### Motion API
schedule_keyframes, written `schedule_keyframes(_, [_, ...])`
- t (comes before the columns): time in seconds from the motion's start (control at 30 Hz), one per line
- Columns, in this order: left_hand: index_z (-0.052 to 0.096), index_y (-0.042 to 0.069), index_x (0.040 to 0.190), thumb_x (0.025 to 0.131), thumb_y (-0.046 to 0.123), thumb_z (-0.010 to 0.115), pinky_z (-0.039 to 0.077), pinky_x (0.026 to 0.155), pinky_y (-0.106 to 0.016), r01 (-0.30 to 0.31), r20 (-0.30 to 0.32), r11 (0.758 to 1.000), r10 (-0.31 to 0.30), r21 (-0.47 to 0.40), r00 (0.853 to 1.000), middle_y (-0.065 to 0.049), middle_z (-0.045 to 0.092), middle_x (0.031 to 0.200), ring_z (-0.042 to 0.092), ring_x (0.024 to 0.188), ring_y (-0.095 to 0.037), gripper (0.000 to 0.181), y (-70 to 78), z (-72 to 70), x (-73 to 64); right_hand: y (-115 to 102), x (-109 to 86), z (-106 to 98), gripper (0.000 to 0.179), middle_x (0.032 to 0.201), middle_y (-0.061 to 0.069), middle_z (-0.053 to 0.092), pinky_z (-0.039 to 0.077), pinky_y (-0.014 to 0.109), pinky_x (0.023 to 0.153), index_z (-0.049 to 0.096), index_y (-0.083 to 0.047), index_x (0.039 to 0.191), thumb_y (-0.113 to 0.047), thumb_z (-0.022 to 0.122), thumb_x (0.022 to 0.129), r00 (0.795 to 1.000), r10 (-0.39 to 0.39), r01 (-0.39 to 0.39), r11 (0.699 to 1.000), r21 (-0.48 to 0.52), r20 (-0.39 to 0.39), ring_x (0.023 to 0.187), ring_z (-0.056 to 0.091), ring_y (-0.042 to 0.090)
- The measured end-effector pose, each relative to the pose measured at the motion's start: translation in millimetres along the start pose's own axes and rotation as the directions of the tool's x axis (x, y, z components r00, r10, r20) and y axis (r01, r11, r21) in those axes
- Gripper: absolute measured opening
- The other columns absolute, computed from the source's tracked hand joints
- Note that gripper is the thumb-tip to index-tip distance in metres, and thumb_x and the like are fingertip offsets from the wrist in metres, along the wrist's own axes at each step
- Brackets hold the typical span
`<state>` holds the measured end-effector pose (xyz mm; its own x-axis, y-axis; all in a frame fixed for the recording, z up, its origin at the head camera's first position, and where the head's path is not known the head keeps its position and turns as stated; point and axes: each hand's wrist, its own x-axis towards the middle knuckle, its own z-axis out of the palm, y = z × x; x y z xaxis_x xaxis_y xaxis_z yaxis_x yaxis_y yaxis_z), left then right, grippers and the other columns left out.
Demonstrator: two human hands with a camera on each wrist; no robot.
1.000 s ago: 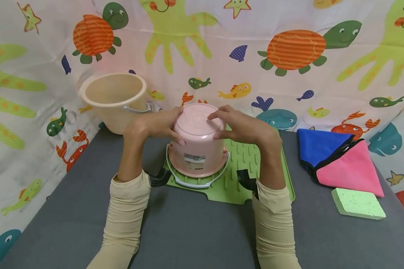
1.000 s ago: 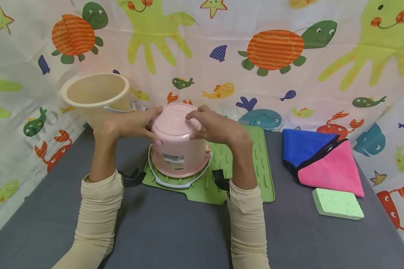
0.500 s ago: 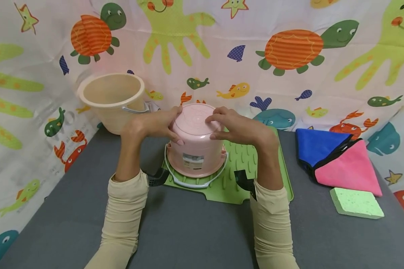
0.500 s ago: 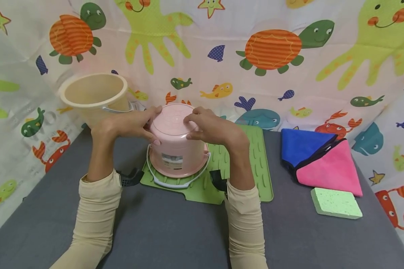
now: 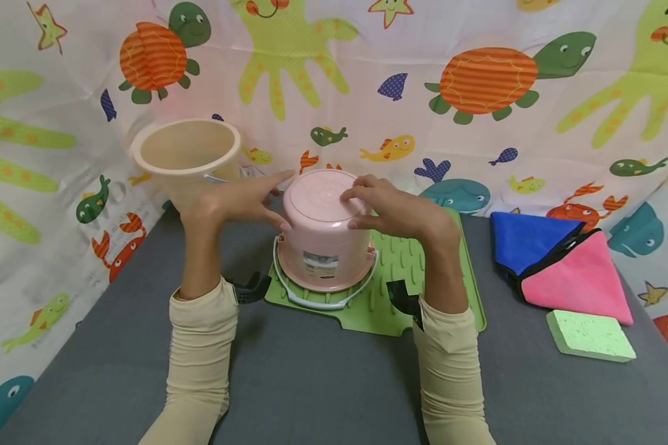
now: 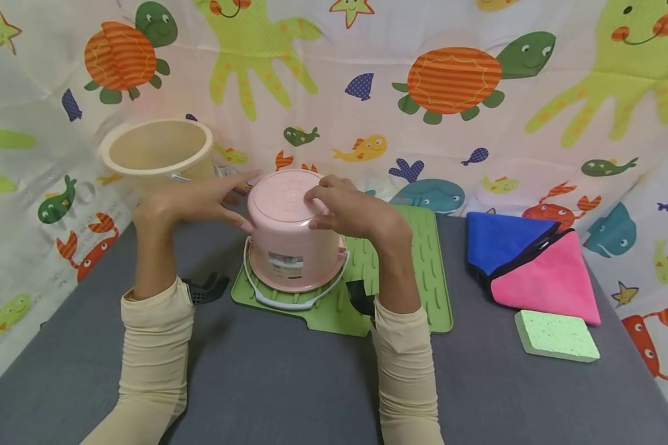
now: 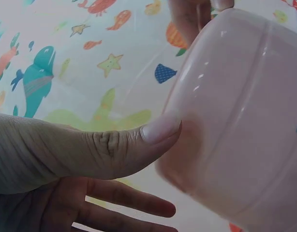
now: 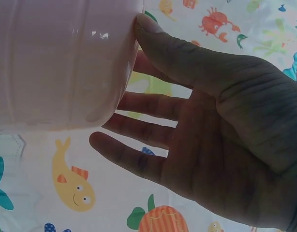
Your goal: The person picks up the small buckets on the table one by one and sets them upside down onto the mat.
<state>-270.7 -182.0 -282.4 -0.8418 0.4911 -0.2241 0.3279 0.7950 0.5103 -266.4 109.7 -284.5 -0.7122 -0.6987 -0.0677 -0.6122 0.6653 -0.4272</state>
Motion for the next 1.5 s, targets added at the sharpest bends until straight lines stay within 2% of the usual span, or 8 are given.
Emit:
schedule_keyframes(0.23, [0.016, 0.016, 0.169, 0.094, 0.032, 0.080, 0.048, 0.110, -0.056, 0.036, -0.069, 0.999, -0.035, 0.008, 0.997, -0.023, 0.053, 0.153, 0.058, 0.135, -0.041, 0.101, -12.0, -5.4, -16.9, 0, 1.5, 2, 0.045, 0.151, 0.019, 0.047, 0.045, 0.055, 0.114, 0.058, -0.005, 0.143, -0.020, 0.069, 0.102, 1.000, 0.002, -0.002, 1.000, 0.004, 0.011, 0.137, 0.043, 0.036])
schedule_keyframes(0.37, [0.022, 0.013, 0.168, 0.094, 0.033, 0.080, 0.047, 0.111, -0.059, 0.019, -0.135, 0.999, -0.015, 0.034, 0.991, -0.026, 0.056, 0.149, 0.059, 0.134, -0.043, 0.097, -20.1, -9.3, -22.0, -1, 0.6, 0, 0.045, 0.152, 0.018, 0.048, 0.045, 0.054, 0.115, 0.059, -0.005, 0.142, -0.020, 0.070, 0.101, 1.000, 0.009, -0.009, 1.000, -0.002, 0.002, 0.138, 0.043, 0.036])
schedule_keyframes(0.67, [0.021, 0.006, 0.167, 0.097, 0.036, 0.075, 0.033, 0.121, -0.066, 0.064, -0.195, 0.998, -0.060, 0.010, 0.979, -0.029, 0.037, 0.164, 0.038, 0.151, -0.047, 0.093, -39.6, -20.8, -36.2, -1, -0.7, -1, 0.043, 0.151, 0.019, 0.048, 0.044, 0.055, 0.114, 0.058, -0.005, 0.142, -0.018, 0.068, 0.102, 1.000, 0.011, -0.011, 1.000, -0.014, 0.000, 0.136, 0.044, 0.037])
schedule_keyframes(0.83, [0.019, 0.009, 0.168, 0.099, 0.038, 0.072, 0.032, 0.121, -0.067, 0.101, -0.233, 0.995, -0.100, -0.010, 0.967, -0.029, 0.033, 0.166, 0.036, 0.152, -0.048, 0.092, -50.9, -24.6, -43.5, -3, -1.0, -1, 0.044, 0.151, 0.017, 0.048, 0.044, 0.054, 0.114, 0.058, -0.005, 0.142, -0.018, 0.069, 0.101, 1.000, 0.022, -0.022, 1.000, -0.011, -0.003, 0.137, 0.044, 0.035])
schedule_keyframes(1.03, [0.024, 0.006, 0.166, 0.098, 0.041, 0.073, 0.034, 0.119, -0.066, 0.125, -0.289, 0.992, -0.130, -0.036, 0.949, -0.029, 0.040, 0.161, 0.042, 0.145, -0.047, 0.091, -67.4, -25.8, -50.2, -2, -0.9, 1, 0.042, 0.149, 0.018, 0.048, 0.045, 0.054, 0.113, 0.058, -0.005, 0.142, -0.018, 0.067, 0.103, 1.000, 0.010, -0.010, 1.000, -0.013, -0.001, 0.136, 0.044, 0.036])
schedule_keyframes(1.2, [0.026, 0.003, 0.165, 0.097, 0.038, 0.075, 0.033, 0.118, -0.068, 0.148, -0.365, 0.988, -0.155, -0.047, 0.918, -0.029, 0.039, 0.162, 0.043, 0.143, -0.048, 0.091, -81.5, -28.1, -53.3, -1, -0.7, 3, 0.041, 0.149, 0.018, 0.049, 0.044, 0.055, 0.114, 0.058, -0.004, 0.141, -0.017, 0.066, 0.103, 1.000, 0.012, -0.012, 1.000, -0.013, -0.009, 0.136, 0.044, 0.037])
schedule_keyframes(1.33, [0.029, -0.001, 0.163, 0.098, 0.033, 0.075, 0.029, 0.122, -0.069, 0.182, -0.433, 0.981, -0.190, -0.060, 0.881, -0.030, 0.032, 0.166, 0.034, 0.151, -0.051, 0.087, -92.0, -28.6, -53.8, -2, -0.8, 3, 0.043, 0.152, 0.018, 0.048, 0.045, 0.055, 0.114, 0.058, -0.005, 0.142, -0.017, 0.068, 0.102, 0.999, 0.034, -0.034, 0.999, -0.008, -0.013, 0.138, 0.044, 0.036])
schedule_keyframes(1.5, [0.036, -0.003, 0.159, 0.100, 0.030, 0.073, 0.028, 0.122, -0.069, 0.281, -0.553, 0.955, -0.286, -0.096, 0.782, -0.034, 0.031, 0.164, 0.032, 0.149, -0.055, 0.078, -107.0, -25.8, -53.7, -5, 0.3, 4, 0.044, 0.153, 0.017, 0.047, 0.045, 0.055, 0.114, 0.058, -0.006, 0.142, -0.017, 0.070, 0.101, 0.999, 0.043, -0.044, 0.999, -0.012, -0.016, 0.138, 0.043, 0.036])
